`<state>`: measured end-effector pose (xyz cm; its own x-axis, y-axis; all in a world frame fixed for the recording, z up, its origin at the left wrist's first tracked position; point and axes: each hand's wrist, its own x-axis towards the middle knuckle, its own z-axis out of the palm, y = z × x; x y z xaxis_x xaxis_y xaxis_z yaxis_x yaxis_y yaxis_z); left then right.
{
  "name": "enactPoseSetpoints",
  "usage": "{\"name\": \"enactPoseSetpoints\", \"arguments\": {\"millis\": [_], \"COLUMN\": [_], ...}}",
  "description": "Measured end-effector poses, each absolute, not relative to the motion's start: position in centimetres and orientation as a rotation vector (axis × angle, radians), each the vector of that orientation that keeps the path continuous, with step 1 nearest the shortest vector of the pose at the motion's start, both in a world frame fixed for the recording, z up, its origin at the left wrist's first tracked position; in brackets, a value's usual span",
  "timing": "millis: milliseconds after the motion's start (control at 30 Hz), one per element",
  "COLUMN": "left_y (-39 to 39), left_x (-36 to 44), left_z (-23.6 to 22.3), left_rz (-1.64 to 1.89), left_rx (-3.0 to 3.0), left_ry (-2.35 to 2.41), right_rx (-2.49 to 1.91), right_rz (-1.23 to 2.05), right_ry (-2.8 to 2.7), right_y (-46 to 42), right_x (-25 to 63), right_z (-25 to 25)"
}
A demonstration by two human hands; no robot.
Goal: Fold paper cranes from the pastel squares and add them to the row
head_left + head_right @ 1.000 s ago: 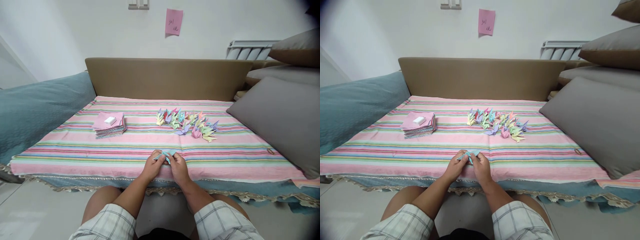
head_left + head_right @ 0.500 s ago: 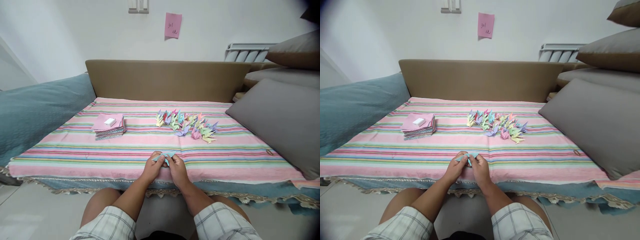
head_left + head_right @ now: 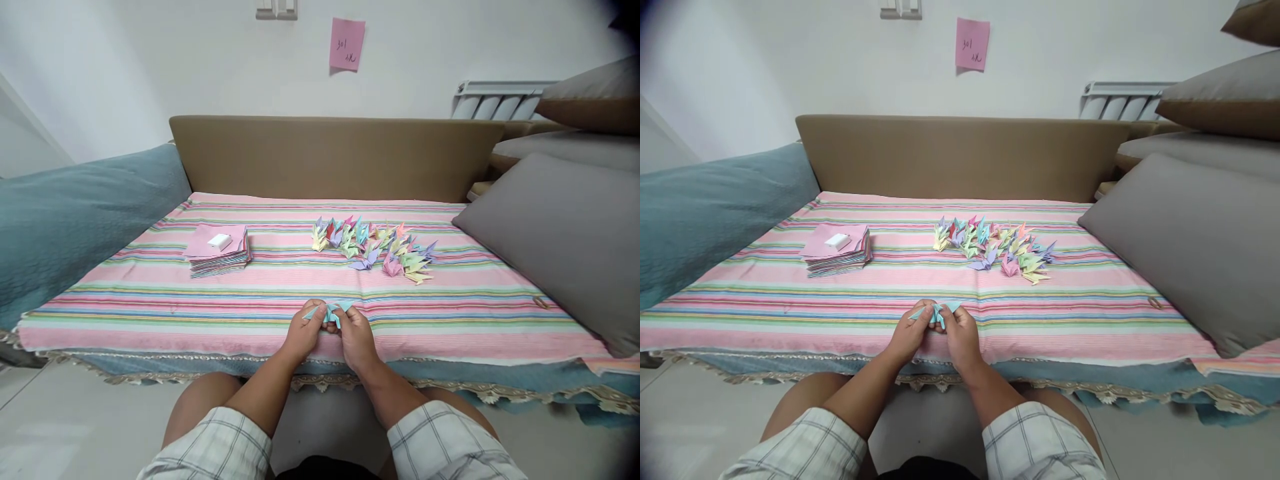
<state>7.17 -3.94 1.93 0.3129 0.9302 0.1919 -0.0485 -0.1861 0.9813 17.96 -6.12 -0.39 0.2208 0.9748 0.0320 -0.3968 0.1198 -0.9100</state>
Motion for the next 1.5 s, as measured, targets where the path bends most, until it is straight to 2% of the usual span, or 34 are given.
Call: {"name": "enactPoseSetpoints", "arguments": {"millis": [500, 1500], "left_y": [-3.3, -3.3], "left_x": [7.3, 7.2], "left_z": [0.4, 1.2], "left_rz": [1.153, 1.141], "left_rx": [0.957, 0.825], "left_ry": [0.738, 0.715], "right_rx": [-0.886, -0.820], "right_rz": [1.344, 1.376], "right_ry": [-0.436, -0.360], "right_y": [-6.5, -6.1], "right_x": [17.6, 18.4], "right_z": [1.4, 1.3]}}
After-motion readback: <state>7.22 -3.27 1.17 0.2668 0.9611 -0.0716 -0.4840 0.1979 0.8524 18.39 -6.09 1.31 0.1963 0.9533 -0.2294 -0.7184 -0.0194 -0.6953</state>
